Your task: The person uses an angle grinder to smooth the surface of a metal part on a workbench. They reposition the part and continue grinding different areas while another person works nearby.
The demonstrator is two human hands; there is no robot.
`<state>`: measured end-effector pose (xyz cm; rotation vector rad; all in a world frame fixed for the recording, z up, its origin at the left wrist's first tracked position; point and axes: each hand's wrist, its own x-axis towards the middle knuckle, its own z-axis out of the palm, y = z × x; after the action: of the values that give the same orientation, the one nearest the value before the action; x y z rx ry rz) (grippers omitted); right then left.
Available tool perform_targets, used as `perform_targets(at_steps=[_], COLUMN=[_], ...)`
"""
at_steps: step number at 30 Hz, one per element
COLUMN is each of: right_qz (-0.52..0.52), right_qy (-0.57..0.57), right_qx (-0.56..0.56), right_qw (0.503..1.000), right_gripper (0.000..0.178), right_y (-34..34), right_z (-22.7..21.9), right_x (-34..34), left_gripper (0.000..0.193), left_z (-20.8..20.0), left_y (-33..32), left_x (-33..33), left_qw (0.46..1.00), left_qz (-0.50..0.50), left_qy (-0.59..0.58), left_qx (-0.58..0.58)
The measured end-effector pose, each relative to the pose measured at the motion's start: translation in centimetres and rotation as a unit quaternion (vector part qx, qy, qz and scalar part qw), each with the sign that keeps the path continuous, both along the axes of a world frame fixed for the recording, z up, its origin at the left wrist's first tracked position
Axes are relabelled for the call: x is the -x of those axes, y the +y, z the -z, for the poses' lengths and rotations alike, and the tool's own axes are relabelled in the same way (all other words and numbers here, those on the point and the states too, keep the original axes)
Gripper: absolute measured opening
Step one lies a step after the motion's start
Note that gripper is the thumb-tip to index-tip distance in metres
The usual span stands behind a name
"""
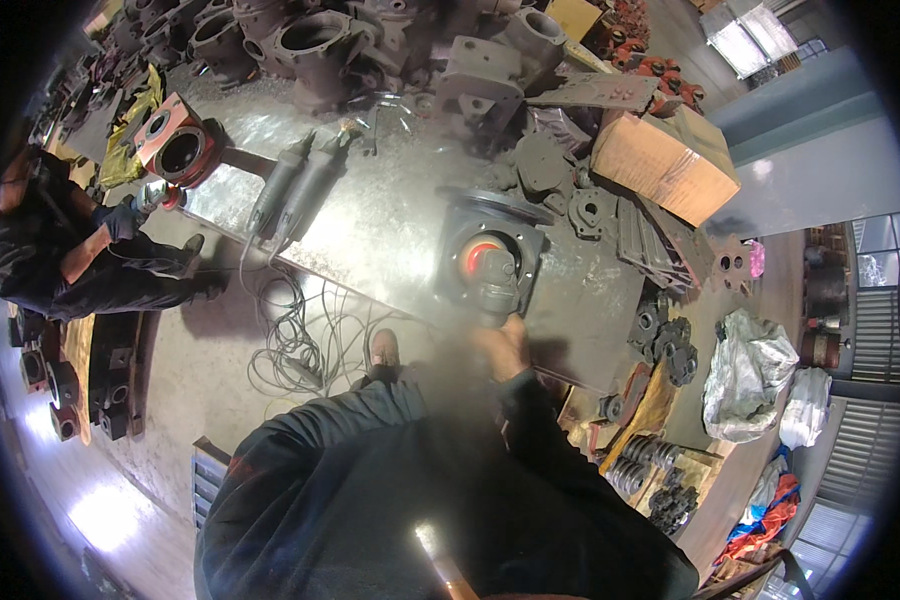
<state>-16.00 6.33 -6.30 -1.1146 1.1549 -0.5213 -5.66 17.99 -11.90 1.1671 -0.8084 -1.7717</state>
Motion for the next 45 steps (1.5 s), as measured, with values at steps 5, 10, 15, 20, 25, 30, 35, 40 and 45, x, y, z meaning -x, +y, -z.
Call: perform_targets(at_steps=[5,10,15,20,25,30,35,40,45], right_qz=[-0.005,-0.034,-0.022,-0.009,-0.016,-0.068,-0.048,-0.165,-0.163], right_qy=[0.011,0.05,0.015,0.003,0.027,0.136,0.098,0.099,0.207], right_qx=[-0.039,-0.009,0.039,-0.027,-0.039,0.043,0.053,0.622,0.317], right_qw=[0.999,0.998,0.999,1.0,0.999,0.987,0.993,0.759,0.911], right_gripper=[0.032,0.03,0.032,0.03,0.031,0.029,0.026,0.027,0.022], right_y=[0.0,0.0,0.0,-0.4,-0.7,-0.8,-1.1,-1.2,-1.2], right_z=[-0.9,-0.6,0.6,-0.6,-2.0,-0.2,3.1,2.7,-0.2], right_x=[0.1,0.8,0.8,0.7,0.1,0.8,2.3,3.3,2.4], left_gripper=[0.029,0.029,0.029,0.029,0.029,0.029,0.029,0.03,0.03], left_z=[-1.9,-1.0,-0.2,0.1,0.7,0.9,1.0,1.3,1.5], left_y=[-0.1,-0.3,-0.1,-0.1,0.2,0.7,1.0,1.2,1.3], left_x=[0.0,0.6,0.6,0.7,0.7,0.8,1.1,1.5,1.7], left_qw=[1.0,0.999,0.997,0.995,0.993,0.991,0.989,0.988,0.986], left_qz=[0.0,-0.004,-0.006,-0.008,-0.01,-0.017,-0.02,-0.021,-0.026], left_qy=[0.006,0.048,0.076,0.095,0.115,0.132,0.144,0.153,0.163], left_qx=[0.018,0.001,-0.001,-0.002,-0.008,-0.014,-0.017,-0.02,-0.022])
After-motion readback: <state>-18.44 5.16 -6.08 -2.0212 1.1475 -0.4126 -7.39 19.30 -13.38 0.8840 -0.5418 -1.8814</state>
